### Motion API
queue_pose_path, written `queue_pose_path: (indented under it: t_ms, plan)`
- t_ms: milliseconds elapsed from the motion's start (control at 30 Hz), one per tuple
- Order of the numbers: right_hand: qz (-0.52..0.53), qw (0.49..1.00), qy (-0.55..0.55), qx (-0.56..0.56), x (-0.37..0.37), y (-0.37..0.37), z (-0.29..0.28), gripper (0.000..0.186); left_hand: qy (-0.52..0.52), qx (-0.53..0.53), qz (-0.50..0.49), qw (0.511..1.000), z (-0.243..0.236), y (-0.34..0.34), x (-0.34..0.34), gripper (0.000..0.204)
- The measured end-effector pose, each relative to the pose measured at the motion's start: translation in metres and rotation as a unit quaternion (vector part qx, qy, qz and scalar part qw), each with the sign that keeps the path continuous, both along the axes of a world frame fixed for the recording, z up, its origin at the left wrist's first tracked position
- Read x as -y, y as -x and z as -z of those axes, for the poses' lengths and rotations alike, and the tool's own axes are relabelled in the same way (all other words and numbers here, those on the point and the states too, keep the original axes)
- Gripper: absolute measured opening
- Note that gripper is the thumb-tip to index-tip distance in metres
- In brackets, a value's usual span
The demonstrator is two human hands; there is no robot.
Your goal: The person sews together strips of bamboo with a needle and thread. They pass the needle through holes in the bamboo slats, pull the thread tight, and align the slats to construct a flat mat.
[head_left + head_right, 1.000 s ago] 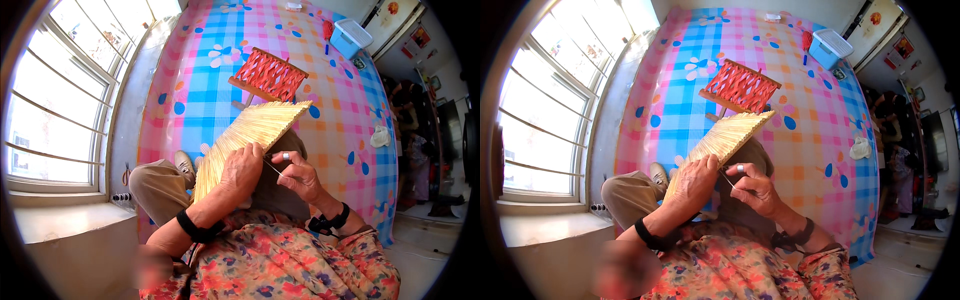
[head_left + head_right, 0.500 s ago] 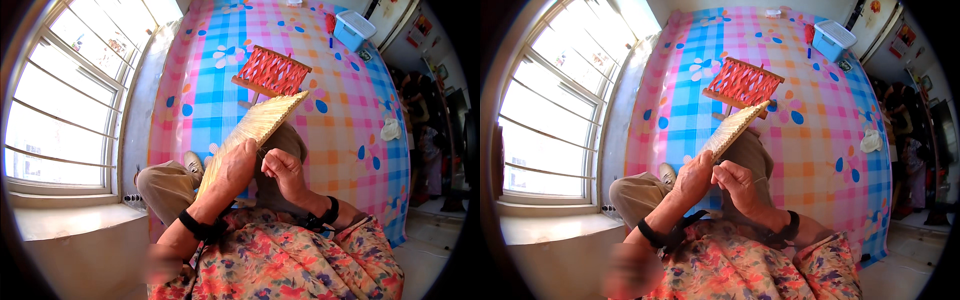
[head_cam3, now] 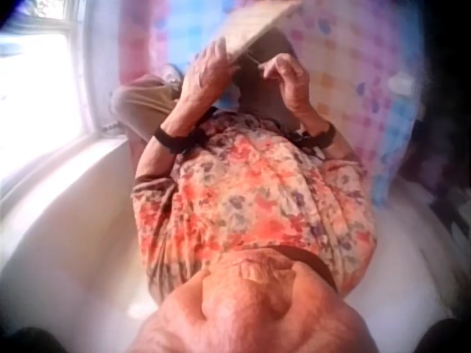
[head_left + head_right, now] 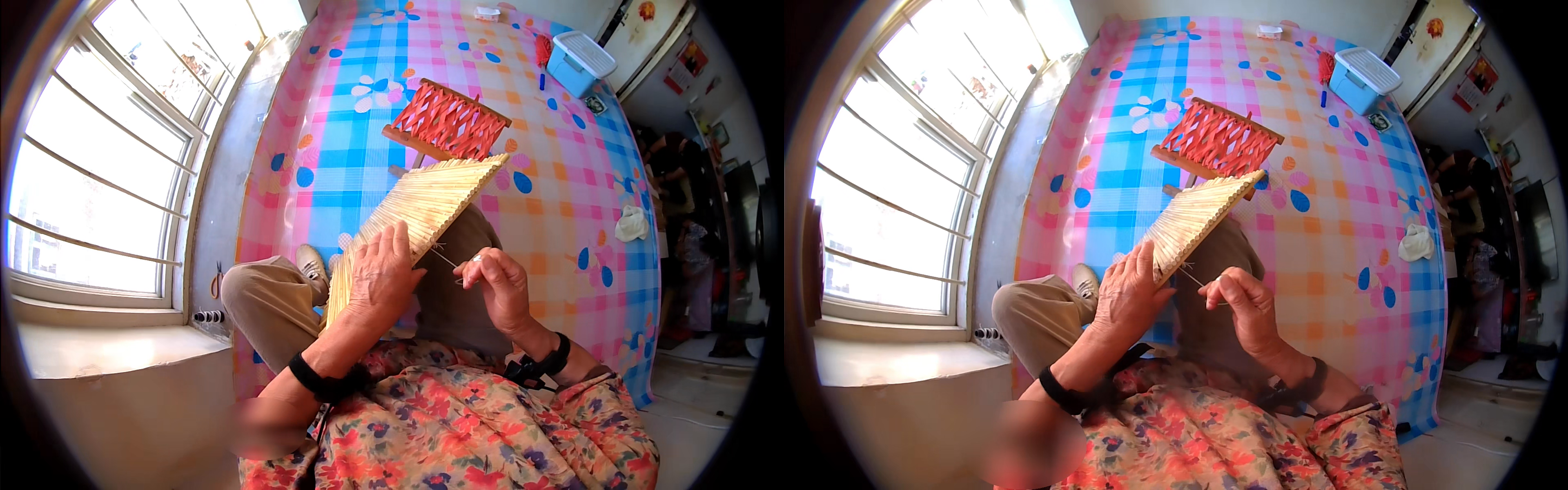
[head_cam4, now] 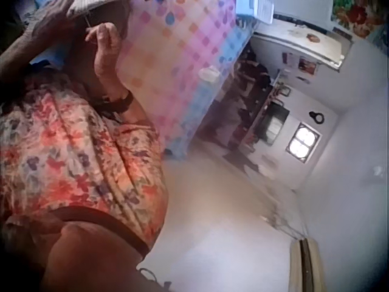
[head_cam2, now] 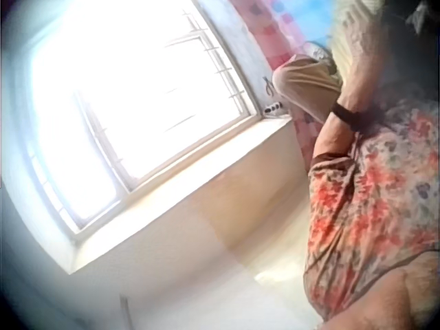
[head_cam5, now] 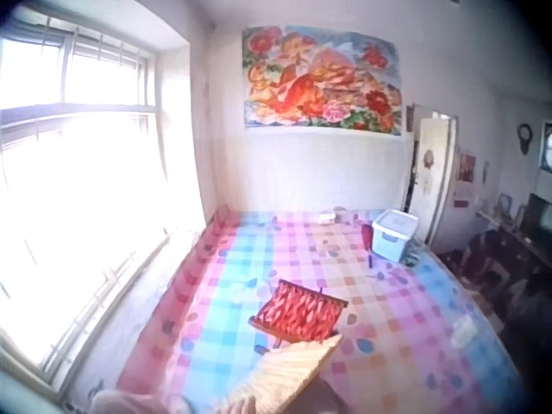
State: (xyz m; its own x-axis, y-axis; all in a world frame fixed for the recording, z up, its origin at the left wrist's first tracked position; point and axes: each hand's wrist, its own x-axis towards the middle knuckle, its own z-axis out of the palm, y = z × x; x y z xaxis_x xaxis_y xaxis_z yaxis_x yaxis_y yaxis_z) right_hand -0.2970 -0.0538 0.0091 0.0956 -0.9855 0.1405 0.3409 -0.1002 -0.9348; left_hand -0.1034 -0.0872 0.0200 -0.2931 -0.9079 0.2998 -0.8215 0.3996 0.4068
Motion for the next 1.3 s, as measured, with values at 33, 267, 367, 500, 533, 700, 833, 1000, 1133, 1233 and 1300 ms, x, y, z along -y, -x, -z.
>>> queue_pose_path:
  t_ms: [33,267,367,500,533,700,833,1000,1133,1233,1300]
  plan:
    - [0.005,1.0,0.011,0.009,0.0,0.005,0.0,0.029,-0.041,-0.001,0.006,0.999,-0.001,-0.003,-0.002,0.048]
    - [-0.031,0.999,0.023,-0.038,-0.006,0.008,0.001,0.03,-0.101,0.006,0.031,0.994,0.012,-0.009,-0.004,0.026]
    - [-0.022,0.999,0.002,-0.034,-0.008,0.01,0.005,0.03,-0.072,0.006,0.043,0.996,0.019,-0.009,-0.004,0.021]
    - [-0.016,0.998,-0.005,-0.054,-0.008,0.01,0.002,0.029,-0.044,-0.006,0.055,0.997,0.02,-0.009,-0.003,0.02]
    - [-0.007,0.998,-0.005,-0.061,-0.008,0.012,-0.001,0.028,-0.056,-0.008,0.055,0.997,0.02,-0.009,-0.003,0.021]
    - [0.041,0.993,-0.02,-0.112,-0.006,0.043,-0.002,0.022,-0.068,-0.017,0.05,0.996,0.017,-0.014,0.0,0.026]
    - [0.0,0.973,-0.092,-0.213,-0.014,0.092,0.0,0.011,-0.093,-0.015,0.022,0.995,0.007,-0.032,0.017,0.031]
    - [-0.057,0.93,-0.134,-0.337,-0.028,0.14,0.011,0.007,-0.191,-0.057,-0.072,0.977,-0.034,-0.06,0.04,0.031]
    - [-0.027,0.932,-0.198,-0.301,-0.034,0.159,0.013,0.008,-0.219,-0.17,-0.086,0.957,-0.043,-0.084,0.051,0.036]
    - [0.033,0.922,-0.221,-0.317,-0.034,0.188,0.022,0.009,-0.252,-0.341,-0.053,0.904,-0.026,-0.096,0.054,0.036]
    - [0.05,0.914,-0.208,-0.344,-0.033,0.201,0.031,0.009,-0.248,-0.291,-0.06,0.922,-0.02,-0.09,0.053,0.036]
